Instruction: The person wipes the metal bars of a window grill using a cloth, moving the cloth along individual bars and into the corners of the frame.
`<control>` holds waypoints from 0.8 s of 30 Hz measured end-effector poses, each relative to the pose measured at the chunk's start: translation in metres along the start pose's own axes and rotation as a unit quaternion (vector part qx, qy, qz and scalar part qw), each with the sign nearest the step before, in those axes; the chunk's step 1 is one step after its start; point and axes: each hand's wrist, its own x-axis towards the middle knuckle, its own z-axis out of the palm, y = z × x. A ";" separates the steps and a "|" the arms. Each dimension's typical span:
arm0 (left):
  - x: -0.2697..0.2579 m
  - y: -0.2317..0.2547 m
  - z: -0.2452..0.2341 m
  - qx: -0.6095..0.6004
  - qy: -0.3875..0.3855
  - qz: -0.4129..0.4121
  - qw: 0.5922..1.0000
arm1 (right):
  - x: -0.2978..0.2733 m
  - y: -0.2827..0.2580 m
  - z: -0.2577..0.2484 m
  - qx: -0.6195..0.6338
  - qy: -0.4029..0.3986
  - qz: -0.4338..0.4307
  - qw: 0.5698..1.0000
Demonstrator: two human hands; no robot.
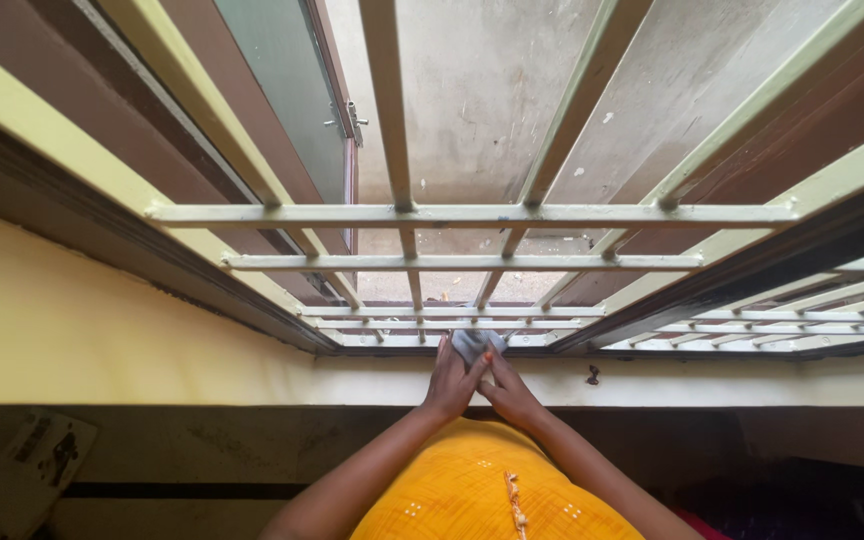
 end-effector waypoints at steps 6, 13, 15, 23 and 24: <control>0.010 0.017 -0.007 0.002 -0.018 -0.068 0.997 | 0.001 -0.029 -0.005 -0.001 -0.026 0.020 0.999; 0.024 -0.056 0.009 0.018 0.117 -0.077 0.990 | 0.018 -0.025 0.012 -0.116 0.013 -0.009 0.993; 0.015 -0.058 0.013 0.117 0.094 -0.041 0.988 | 0.020 -0.025 0.009 -0.127 -0.040 0.011 0.991; 0.012 -0.015 0.004 -0.176 0.201 -0.199 0.943 | -0.003 -0.026 -0.015 0.024 -0.026 0.063 0.997; 0.011 -0.009 0.004 -0.362 0.225 -0.218 0.878 | -0.004 -0.034 -0.016 0.063 -0.024 0.055 0.996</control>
